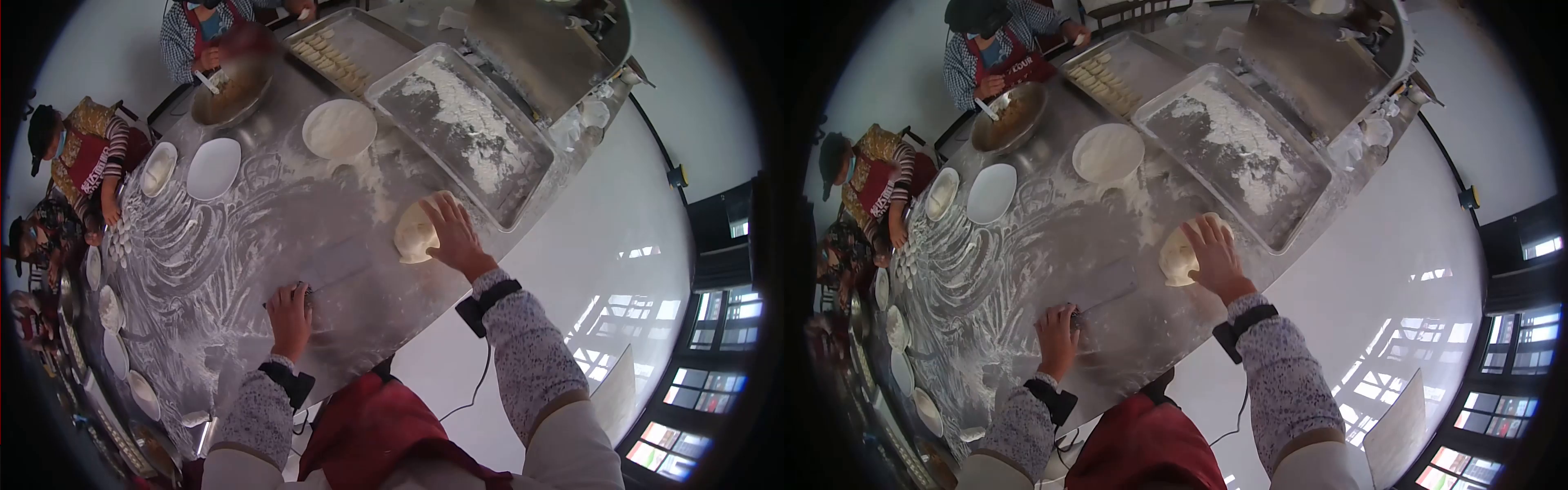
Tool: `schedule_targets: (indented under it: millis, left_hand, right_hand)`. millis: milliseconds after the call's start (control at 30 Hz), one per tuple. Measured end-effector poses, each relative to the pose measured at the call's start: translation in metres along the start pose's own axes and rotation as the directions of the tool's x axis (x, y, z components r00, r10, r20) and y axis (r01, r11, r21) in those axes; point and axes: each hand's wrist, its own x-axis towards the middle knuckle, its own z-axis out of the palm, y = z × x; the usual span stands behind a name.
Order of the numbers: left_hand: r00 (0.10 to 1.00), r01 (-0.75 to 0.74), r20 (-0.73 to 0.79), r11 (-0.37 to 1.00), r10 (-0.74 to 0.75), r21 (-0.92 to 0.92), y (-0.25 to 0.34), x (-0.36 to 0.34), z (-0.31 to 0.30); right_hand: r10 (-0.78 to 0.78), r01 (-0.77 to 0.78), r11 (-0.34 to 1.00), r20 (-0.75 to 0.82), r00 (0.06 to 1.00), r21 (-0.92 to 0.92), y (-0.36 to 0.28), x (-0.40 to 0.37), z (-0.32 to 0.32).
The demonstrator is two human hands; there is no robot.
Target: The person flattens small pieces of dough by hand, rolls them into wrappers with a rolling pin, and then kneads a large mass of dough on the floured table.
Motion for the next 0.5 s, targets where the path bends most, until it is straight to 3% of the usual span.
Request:
schedule_targets:
  millis: [100,167,300,400,467,500]
  left_hand:
    - [0.999,0.039,0.012,0.997,-0.039,-0.072,-0.007,0.02,0.011]
    - [0.978,0.154,0.153,0.986,-0.141,-0.071,-0.014,0.033,0.013]
    - [0.981,0.148,0.141,0.985,-0.134,-0.09,-0.034,0.037,0.012]
    - [0.963,0.218,0.167,0.976,-0.212,-0.018,-0.069,0.043,0.01]
    - [0.891,0.41,0.206,0.912,-0.404,0.013,-0.094,0.048,0.008]
    - [0.886,0.42,0.213,0.908,-0.413,0.015,-0.101,0.051,0.007]
  right_hand:
    - [-0.106,0.116,0.991,0.137,0.985,-0.064,0.023,0.03,0.011]
    - [-0.065,0.115,0.985,0.335,0.94,-0.132,0.03,0.052,0.007]
    - [-0.103,0.119,0.993,0.402,0.91,-0.013,0.047,0.074,0.012]
    - [-0.035,0.034,0.999,0.452,0.891,0.012,0.049,0.086,0.013]
    - [-0.054,0.037,0.998,0.453,0.89,0.045,0.054,0.093,0.017]
    - [-0.064,0.035,0.997,0.443,0.894,0.073,0.055,0.095,0.017]
